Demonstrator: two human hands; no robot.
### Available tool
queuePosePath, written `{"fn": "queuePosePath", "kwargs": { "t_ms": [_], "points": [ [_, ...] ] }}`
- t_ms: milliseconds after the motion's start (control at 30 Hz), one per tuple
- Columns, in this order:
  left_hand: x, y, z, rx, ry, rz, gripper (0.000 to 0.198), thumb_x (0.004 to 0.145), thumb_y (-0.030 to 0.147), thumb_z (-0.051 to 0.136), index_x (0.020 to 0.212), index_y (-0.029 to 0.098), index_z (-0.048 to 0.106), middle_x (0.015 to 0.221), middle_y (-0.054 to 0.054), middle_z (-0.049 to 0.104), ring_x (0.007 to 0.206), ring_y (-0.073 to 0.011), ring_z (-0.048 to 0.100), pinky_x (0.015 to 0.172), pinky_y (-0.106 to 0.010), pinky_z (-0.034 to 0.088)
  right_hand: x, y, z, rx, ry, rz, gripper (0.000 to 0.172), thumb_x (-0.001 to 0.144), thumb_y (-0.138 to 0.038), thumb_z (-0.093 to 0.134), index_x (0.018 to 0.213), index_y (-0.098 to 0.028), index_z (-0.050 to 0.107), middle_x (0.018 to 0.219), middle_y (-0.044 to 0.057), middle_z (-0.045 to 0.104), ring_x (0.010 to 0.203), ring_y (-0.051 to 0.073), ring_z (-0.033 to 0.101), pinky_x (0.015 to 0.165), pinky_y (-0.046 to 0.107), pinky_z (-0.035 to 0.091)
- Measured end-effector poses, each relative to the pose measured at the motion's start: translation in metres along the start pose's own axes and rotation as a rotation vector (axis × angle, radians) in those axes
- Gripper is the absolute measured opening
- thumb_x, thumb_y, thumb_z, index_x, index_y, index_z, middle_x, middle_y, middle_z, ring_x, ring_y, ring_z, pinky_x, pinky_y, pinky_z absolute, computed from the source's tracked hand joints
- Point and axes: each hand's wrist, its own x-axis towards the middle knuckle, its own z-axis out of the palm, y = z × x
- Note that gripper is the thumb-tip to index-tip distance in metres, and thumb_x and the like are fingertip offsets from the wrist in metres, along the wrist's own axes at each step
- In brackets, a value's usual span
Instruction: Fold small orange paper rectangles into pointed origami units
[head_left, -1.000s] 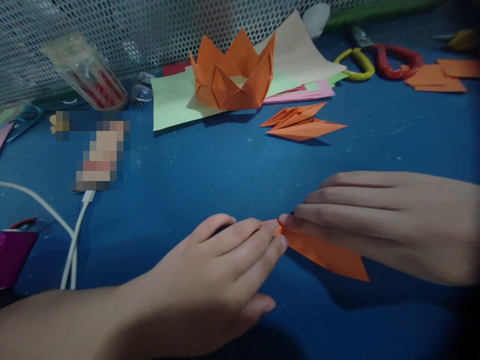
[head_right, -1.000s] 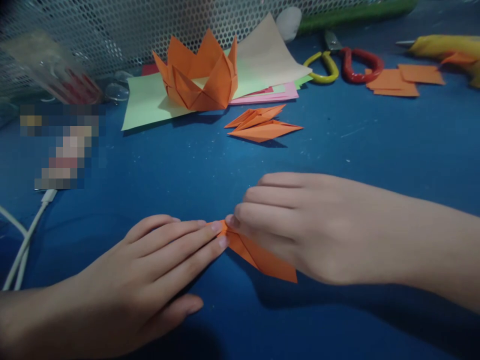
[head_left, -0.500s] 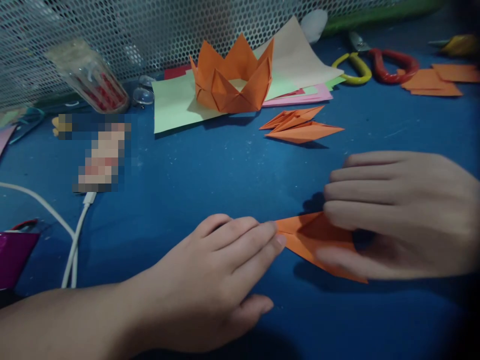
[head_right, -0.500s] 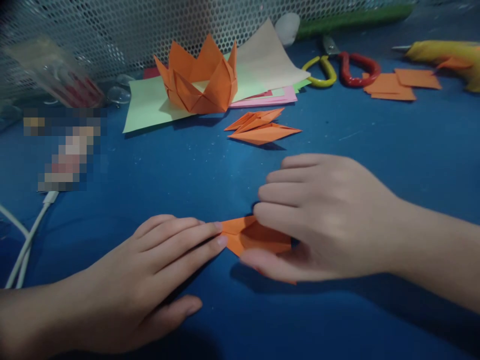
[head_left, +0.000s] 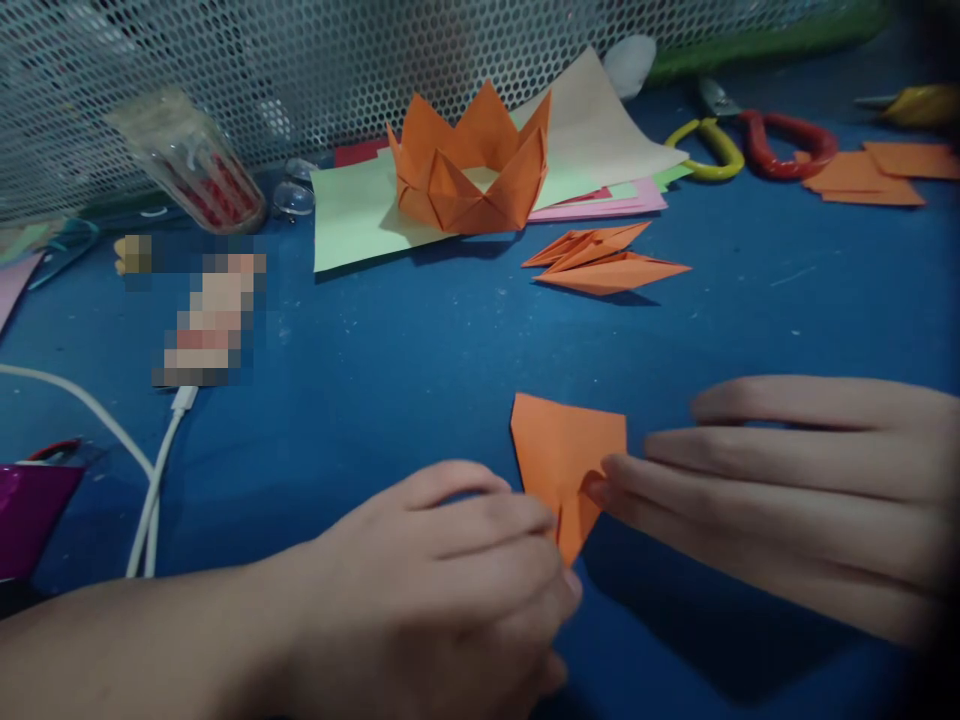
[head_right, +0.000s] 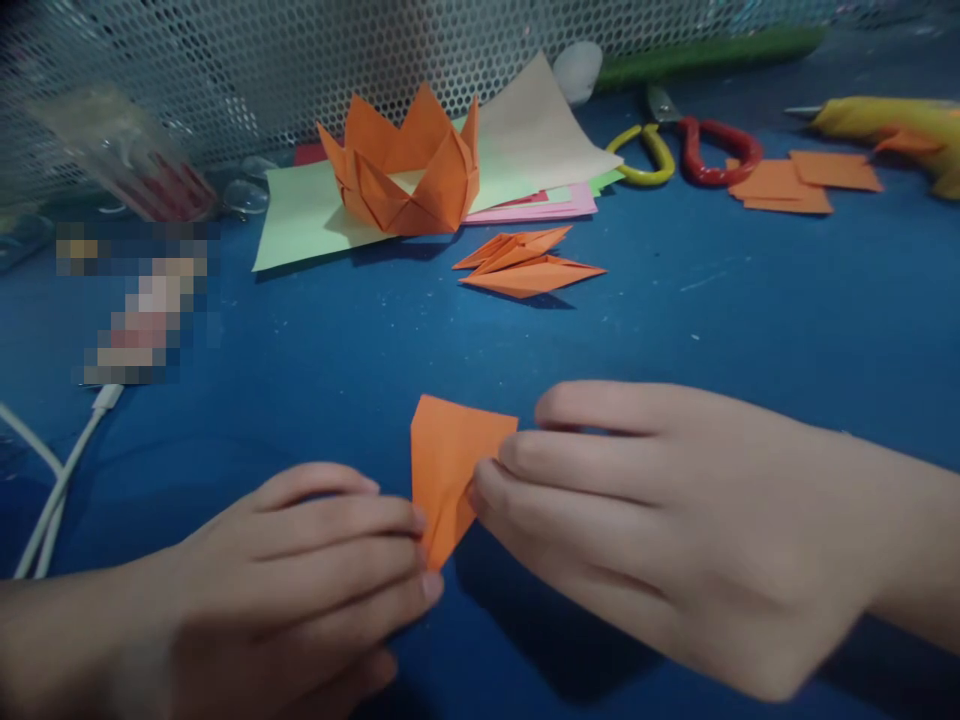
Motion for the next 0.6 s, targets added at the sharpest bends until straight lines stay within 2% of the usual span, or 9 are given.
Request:
{"fn": "queuePosePath", "kwargs": {
  "t_ms": [100, 200, 267, 333, 367, 433, 500, 600],
  "points": [
    [-0.001, -0.003, 0.003, -0.134, -0.101, 0.059, 0.024, 0.125, 0.031, 0.060, 0.121, 0.024, 0.082, 0.117, 0.009, 0.092, 0.120, -0.0049, 0.083, 0.115, -0.011, 0.053, 0.000, 0.001, 0.007, 0.110, 0.030, 0.044, 0.039, 0.116, -0.013, 0.044, 0.132, -0.032, 0.074, 0.119, 0.000, 0.088, 0.089, 0.022, 0.081, 0.083, 0.040, 0.064],
    [0.000, -0.005, 0.003, -0.201, -0.190, 0.041, 0.028, 0.126, 0.030, 0.054, 0.127, 0.022, 0.081, 0.126, 0.004, 0.091, 0.117, -0.0054, 0.084, 0.109, -0.011, 0.058, 0.006, 0.005, 0.015, 0.133, 0.108, 0.190, 0.029, 0.121, -0.025, 0.049, 0.126, -0.036, 0.075, 0.121, 0.001, 0.086, 0.088, 0.024, 0.080, 0.077, 0.041, 0.062],
    [0.000, -0.006, 0.002, -0.146, -0.163, 0.053, 0.034, 0.127, 0.027, 0.047, 0.129, 0.024, 0.081, 0.136, 0.008, 0.089, 0.127, -0.0044, 0.081, 0.120, -0.013, 0.052, 0.010, 0.008, 0.018, 0.092, 0.149, 0.336, 0.025, 0.124, -0.041, 0.050, 0.129, -0.036, 0.073, 0.121, 0.005, 0.083, 0.090, 0.025, 0.079, 0.076, 0.041, 0.060],
    [0.000, -0.006, 0.000, -0.016, -0.114, 0.108, 0.033, 0.127, 0.026, 0.050, 0.127, 0.027, 0.083, 0.141, 0.013, 0.086, 0.141, -0.0056, 0.074, 0.131, -0.020, 0.044, 0.012, 0.012, 0.019, 0.067, 0.149, 0.403, 0.036, 0.122, -0.060, 0.050, 0.130, -0.032, 0.071, 0.119, 0.009, 0.079, 0.092, 0.027, 0.078, 0.075, 0.043, 0.059],
    [0.000, -0.006, 0.000, 0.040, -0.104, 0.137, 0.030, 0.126, 0.026, 0.054, 0.126, 0.029, 0.084, 0.142, 0.014, 0.085, 0.146, -0.0070, 0.071, 0.133, -0.023, 0.044, 0.012, 0.015, 0.019, 0.060, 0.135, 0.396, 0.043, 0.120, -0.067, 0.051, 0.129, -0.031, 0.071, 0.119, 0.010, 0.078, 0.093, 0.028, 0.077, 0.076, 0.044, 0.059],
    [0.000, -0.006, -0.002, 0.111, -0.106, 0.166, 0.027, 0.124, 0.027, 0.060, 0.123, 0.032, 0.086, 0.139, 0.014, 0.086, 0.146, -0.0086, 0.070, 0.126, -0.026, 0.051, 0.011, 0.020, 0.019, 0.077, 0.113, 0.317, 0.047, 0.116, -0.073, 0.055, 0.123, -0.029, 0.070, 0.119, 0.011, 0.078, 0.095, 0.029, 0.077, 0.080, 0.045, 0.059],
    [0.001, -0.005, -0.003, 0.138, -0.107, 0.178, 0.031, 0.124, 0.026, 0.057, 0.123, 0.033, 0.088, 0.136, 0.014, 0.087, 0.142, -0.0082, 0.071, 0.113, -0.026, 0.057, 0.010, 0.023, 0.019, 0.173, 0.100, 0.254, 0.040, 0.116, -0.069, 0.061, 0.120, -0.029, 0.069, 0.120, 0.009, 0.079, 0.097, 0.027, 0.078, 0.083, 0.044, 0.061],
    [0.003, -0.002, -0.002, 0.168, -0.105, 0.184, 0.035, 0.125, 0.025, 0.054, 0.123, 0.034, 0.088, 0.137, 0.015, 0.087, 0.137, -0.0082, 0.071, 0.103, -0.026, 0.058, 0.012, 0.022, 0.020, 0.371, 0.083, 0.270, 0.029, 0.115, -0.061, 0.069, 0.114, -0.031, 0.070, 0.119, 0.005, 0.079, 0.100, 0.025, 0.078, 0.089, 0.042, 0.064]
  ]
}}
